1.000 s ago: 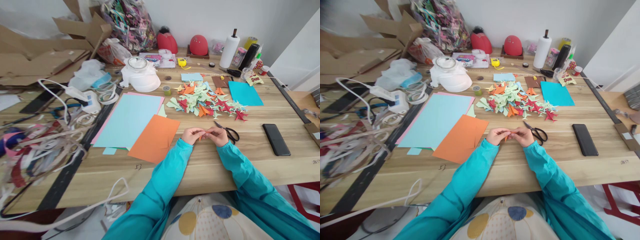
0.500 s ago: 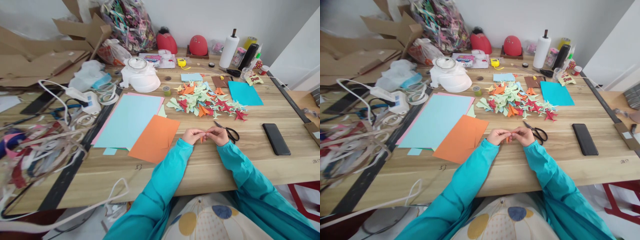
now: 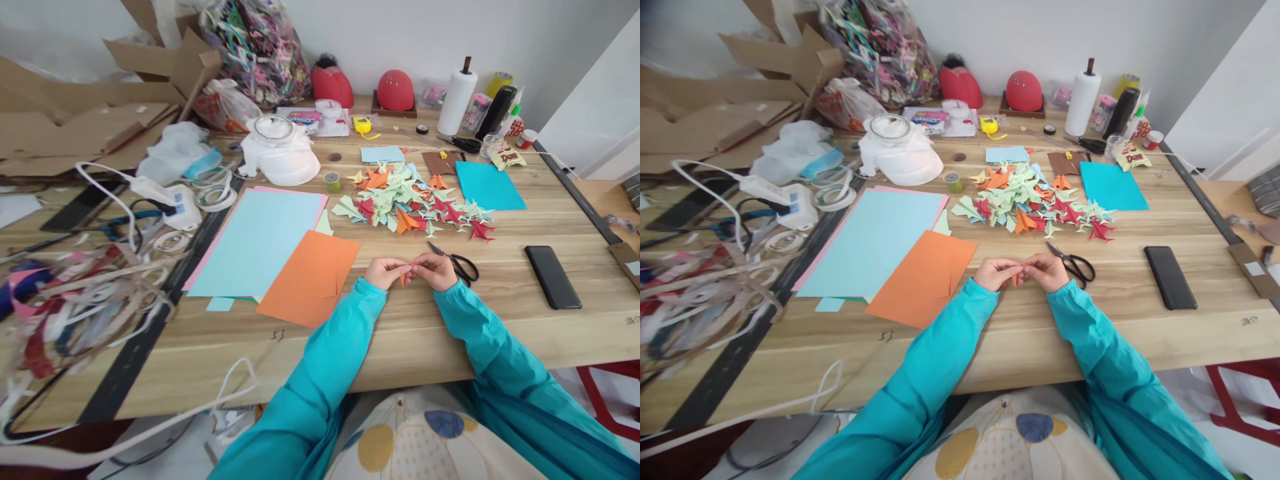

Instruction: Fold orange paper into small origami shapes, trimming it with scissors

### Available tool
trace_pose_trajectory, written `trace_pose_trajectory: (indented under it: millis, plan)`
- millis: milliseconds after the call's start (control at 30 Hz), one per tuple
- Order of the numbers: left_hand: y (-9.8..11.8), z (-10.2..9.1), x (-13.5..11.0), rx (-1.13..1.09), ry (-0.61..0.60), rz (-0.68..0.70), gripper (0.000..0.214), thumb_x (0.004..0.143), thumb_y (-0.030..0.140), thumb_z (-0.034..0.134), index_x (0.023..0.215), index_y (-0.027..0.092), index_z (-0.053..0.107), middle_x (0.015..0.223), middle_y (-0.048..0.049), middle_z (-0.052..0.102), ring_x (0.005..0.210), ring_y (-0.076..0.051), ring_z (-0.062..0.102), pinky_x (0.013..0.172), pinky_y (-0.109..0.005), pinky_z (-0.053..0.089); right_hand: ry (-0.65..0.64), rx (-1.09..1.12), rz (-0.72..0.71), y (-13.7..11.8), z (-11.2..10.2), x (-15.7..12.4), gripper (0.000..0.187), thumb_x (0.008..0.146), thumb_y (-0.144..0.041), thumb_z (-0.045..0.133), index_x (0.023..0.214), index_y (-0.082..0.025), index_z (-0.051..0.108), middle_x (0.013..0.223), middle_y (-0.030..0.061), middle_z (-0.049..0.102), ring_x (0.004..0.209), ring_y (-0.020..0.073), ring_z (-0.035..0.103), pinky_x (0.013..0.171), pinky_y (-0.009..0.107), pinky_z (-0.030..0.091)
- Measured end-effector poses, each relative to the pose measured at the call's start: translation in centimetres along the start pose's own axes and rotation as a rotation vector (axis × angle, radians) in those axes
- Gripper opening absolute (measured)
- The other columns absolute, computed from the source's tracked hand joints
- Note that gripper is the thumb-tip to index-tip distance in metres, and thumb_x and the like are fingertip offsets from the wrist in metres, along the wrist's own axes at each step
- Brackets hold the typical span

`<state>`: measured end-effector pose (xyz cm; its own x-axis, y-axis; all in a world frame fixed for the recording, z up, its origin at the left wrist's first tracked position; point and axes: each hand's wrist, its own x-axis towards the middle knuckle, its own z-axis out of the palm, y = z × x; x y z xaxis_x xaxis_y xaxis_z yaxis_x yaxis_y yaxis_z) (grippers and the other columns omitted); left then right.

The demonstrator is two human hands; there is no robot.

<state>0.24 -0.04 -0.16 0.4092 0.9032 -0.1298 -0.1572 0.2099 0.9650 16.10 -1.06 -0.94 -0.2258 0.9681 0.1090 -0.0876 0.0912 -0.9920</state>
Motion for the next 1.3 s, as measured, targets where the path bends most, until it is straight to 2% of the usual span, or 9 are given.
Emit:
trace_pose_trajectory:
  millis: [400, 600, 700, 867, 1300]
  plan:
    - [0.58, 0.53, -0.41, 0.028, 0.058, 0.055, 0.032, 0.059, 0.04, 0.071, 0.067, 0.01, 0.066, 0.056, -0.0046, 0.066, 0.047, -0.012, 0.059, 0.05, -0.024, 0.049, -0.012, -0.039, -0.054, 0.41, -0.43, -0.02, 0.021, 0.072, -0.035, 0.066, 0.079, -0.015, 0.065, 0.066, 0.0031, 0.066, 0.059, 0.0128, 0.062, 0.058, 0.027, 0.052]
    - [0.45, 0.59, -0.36, -0.012, 0.064, 0.045, 0.034, 0.056, 0.04, 0.073, 0.07, 0.01, 0.067, 0.057, -0.0038, 0.065, 0.047, -0.012, 0.058, 0.05, -0.025, 0.049, 0.049, -0.049, -0.062, 0.5, -0.43, 0.06, 0.019, 0.068, -0.033, 0.069, 0.077, -0.016, 0.065, 0.066, 0.0027, 0.065, 0.059, 0.0125, 0.06, 0.058, 0.027, 0.051]
    - [0.52, 0.59, -0.41, -0.007, 0.062, 0.043, 0.031, 0.06, 0.041, 0.071, 0.067, 0.011, 0.067, 0.058, -0.0044, 0.066, 0.048, -0.012, 0.058, 0.051, -0.025, 0.05, 0.051, -0.041, -0.065, 0.39, -0.3, 0.05, 0.019, 0.068, -0.032, 0.07, 0.076, -0.016, 0.065, 0.064, 0.0024, 0.065, 0.058, 0.0126, 0.06, 0.057, 0.027, 0.051]
    - [0.4, 0.57, -0.39, 0.0, 0.051, 0.046, 0.03, 0.063, 0.041, 0.069, 0.067, 0.011, 0.068, 0.062, -0.0054, 0.067, 0.05, -0.013, 0.059, 0.055, -0.027, 0.051, 0.046, -0.029, -0.052, 0.36, -0.16, -0.01, 0.021, 0.067, -0.034, 0.07, 0.076, -0.016, 0.066, 0.065, 0.0031, 0.065, 0.059, 0.0135, 0.061, 0.058, 0.028, 0.052]
    - [-0.02, 0.63, -0.41, 0.072, 0.071, 0.089, 0.028, 0.067, 0.038, 0.066, 0.072, 0.011, 0.067, 0.062, -0.005, 0.067, 0.049, -0.012, 0.059, 0.053, -0.025, 0.05, 0.056, -0.01, 0.007, 0.21, -0.25, 0.13, 0.025, 0.064, -0.039, 0.071, 0.074, -0.016, 0.066, 0.062, 0.0021, 0.066, 0.056, 0.0129, 0.061, 0.057, 0.027, 0.053]
